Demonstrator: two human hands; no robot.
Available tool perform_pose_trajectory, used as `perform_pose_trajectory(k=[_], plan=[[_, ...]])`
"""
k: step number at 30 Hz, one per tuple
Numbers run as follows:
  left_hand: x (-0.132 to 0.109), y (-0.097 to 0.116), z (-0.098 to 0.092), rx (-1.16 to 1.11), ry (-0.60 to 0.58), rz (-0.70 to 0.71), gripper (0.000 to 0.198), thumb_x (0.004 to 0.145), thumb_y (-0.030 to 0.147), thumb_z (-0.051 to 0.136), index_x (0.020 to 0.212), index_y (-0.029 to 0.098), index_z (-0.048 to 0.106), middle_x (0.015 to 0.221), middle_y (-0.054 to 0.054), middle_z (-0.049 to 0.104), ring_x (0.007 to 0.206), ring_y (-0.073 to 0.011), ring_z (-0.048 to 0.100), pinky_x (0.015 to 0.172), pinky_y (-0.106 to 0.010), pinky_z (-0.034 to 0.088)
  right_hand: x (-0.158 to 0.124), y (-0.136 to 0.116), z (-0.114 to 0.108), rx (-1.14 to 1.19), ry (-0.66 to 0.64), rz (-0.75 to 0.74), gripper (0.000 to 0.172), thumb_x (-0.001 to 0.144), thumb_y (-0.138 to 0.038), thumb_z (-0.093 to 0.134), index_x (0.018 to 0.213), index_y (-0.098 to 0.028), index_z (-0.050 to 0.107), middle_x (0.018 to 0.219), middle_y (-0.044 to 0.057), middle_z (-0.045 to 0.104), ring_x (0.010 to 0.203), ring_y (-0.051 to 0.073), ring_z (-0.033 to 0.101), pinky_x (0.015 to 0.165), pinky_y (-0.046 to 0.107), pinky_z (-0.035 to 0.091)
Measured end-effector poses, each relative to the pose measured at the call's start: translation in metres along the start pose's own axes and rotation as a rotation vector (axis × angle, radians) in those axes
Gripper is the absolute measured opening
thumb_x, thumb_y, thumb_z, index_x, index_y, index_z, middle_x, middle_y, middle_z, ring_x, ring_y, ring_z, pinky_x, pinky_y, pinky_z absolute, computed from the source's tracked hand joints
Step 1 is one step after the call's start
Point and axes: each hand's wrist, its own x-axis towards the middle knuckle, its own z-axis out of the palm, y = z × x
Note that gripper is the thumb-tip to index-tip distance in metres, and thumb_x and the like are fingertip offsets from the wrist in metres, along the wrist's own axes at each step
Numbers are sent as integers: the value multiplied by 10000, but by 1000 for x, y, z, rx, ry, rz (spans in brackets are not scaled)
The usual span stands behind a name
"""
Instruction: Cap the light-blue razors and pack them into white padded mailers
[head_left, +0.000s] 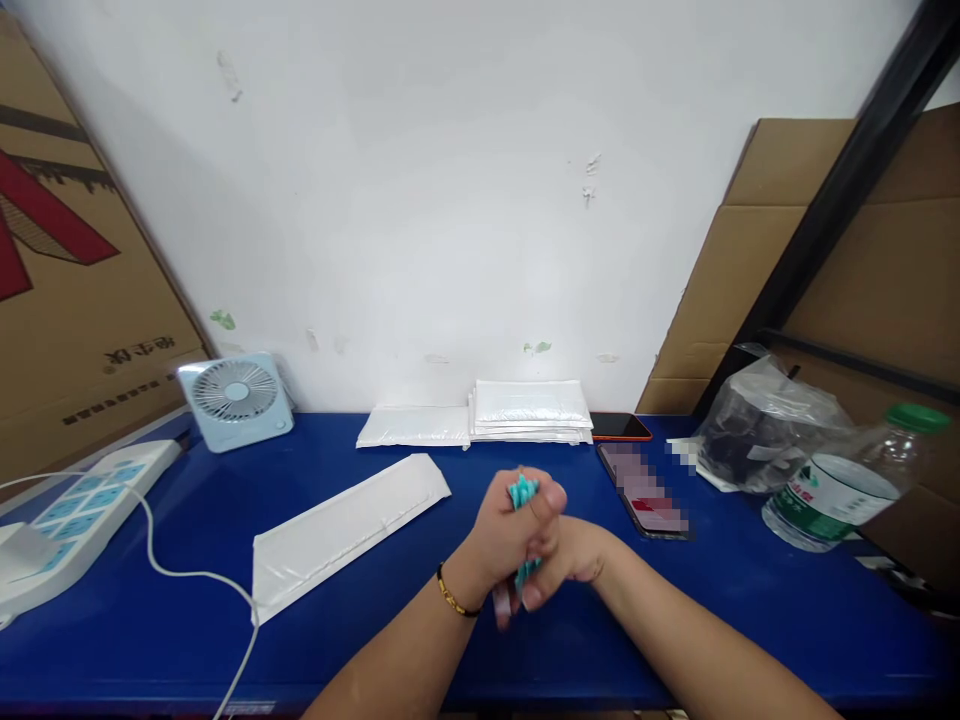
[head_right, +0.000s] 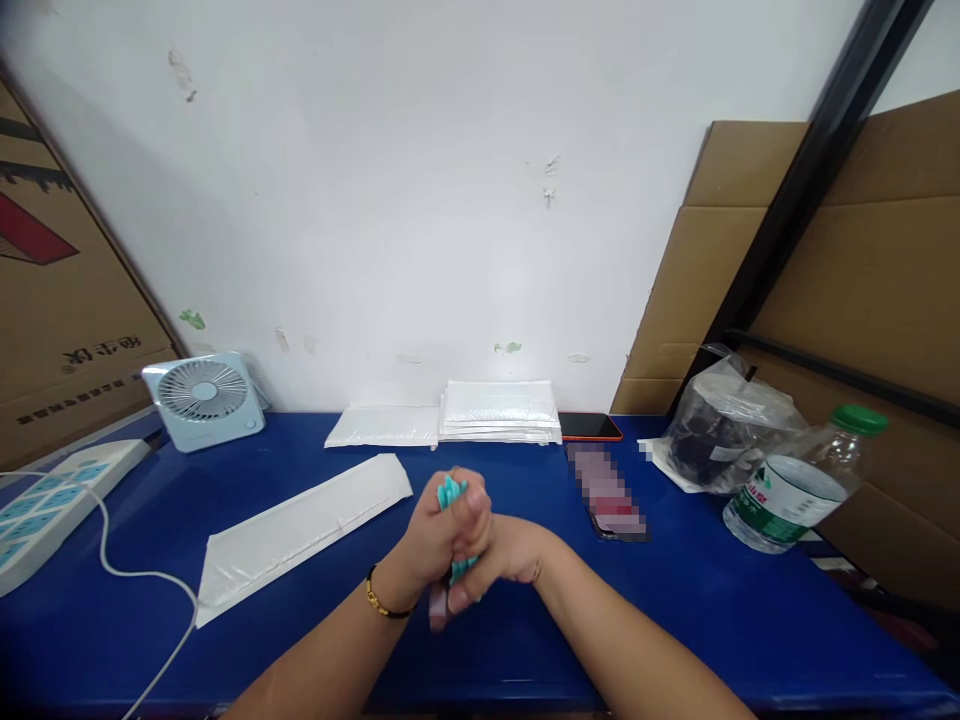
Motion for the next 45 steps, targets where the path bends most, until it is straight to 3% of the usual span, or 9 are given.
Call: perform_pose_trajectory(k=[8, 14, 17, 20, 22, 25, 32, 37, 45], plan=[[-14, 8, 0, -118, -350, -191, 503, 774, 433, 550, 429, 168, 296, 332, 76, 283, 266, -37, 305, 327, -190, 230, 11, 34, 18, 234, -343, 75, 324, 543, -354, 765, 616, -116, 557, 548, -4, 569, 444, 97, 536, 412, 187, 431], [-11, 29, -20, 358, -232, -98, 308, 754, 458, 563, 839, 162, 570, 748, -62, 624, 717, -175, 617, 678, -317, 479, -6, 19, 23, -11, 244, 114, 258, 631, -322, 691, 633, -126, 524, 506, -31, 542, 377, 63, 483, 320, 138, 334], [-23, 43, -55, 1040, -43, -140, 920, 559, 476, 721, 1335, 247, 282, 1378, -133, 332, 1254, -301, 313, 1003, -448, 287, -16, 16, 5, -269, 499, 146, 255, 675, -338, 643, 601, -130, 515, 465, -40, 508, 377, 60, 473, 325, 134, 326], [-43, 47, -103, 1680, 348, -418, 1109, 438, 488, 757, 1370, 198, 232, 1439, -185, 161, 1301, -432, 52, 991, -623, 86, -26, 15, -17, -415, 621, 169, 265, 702, -366, 608, 611, -140, 503, 464, -44, 490, 383, 61, 461, 340, 145, 337], [-55, 47, -129, 1857, 425, -592, 998, 500, 504, 712, 1334, 127, 313, 1392, -239, 249, 1269, -459, 162, 963, -621, 163, -30, 14, -28, -460, 649, 174, 270, 709, -377, 597, 618, -146, 493, 467, -45, 484, 383, 60, 447, 350, 153, 343], [-62, 50, -145, 1953, 204, -608, 516, 723, 330, 538, 1186, 106, 490, 1182, -208, 523, 1069, -330, 505, 902, -440, 360, -34, 9, -34, -504, 662, 153, 270, 723, -387, 579, 632, -151, 482, 478, -42, 482, 399, 62, 440, 370, 161, 351], [-35, 87, -116, 1827, 100, -396, 244, 755, 276, 482, 972, 245, 591, 890, -35, 647, 830, -213, 591, 709, -274, 405, -46, -7, -34, -660, 689, 130, 272, 748, -411, 542, 663, -168, 452, 519, -35, 470, 437, 80, 446, 422, 188, 364], [13, 74, -97, 1386, -331, -461, 370, 661, 489, 589, 931, 237, 615, 888, 0, 652, 814, -203, 590, 688, -246, 409, -62, -16, -38, -811, 728, 156, 268, 756, -412, 521, 658, -180, 430, 513, -39, 468, 433, 94, 457, 439, 203, 352], [-14, 11, -91, 1675, -161, -410, 1200, 391, 692, 655, 1394, 278, 142, 1412, -125, 280, 1284, -401, 187, 995, -557, 166, -85, -11, -49, -1225, 824, 299, 145, 760, -279, 490, 661, -174, 512, 611, -3, 550, 557, 127, 512, 502, 214, 298]])
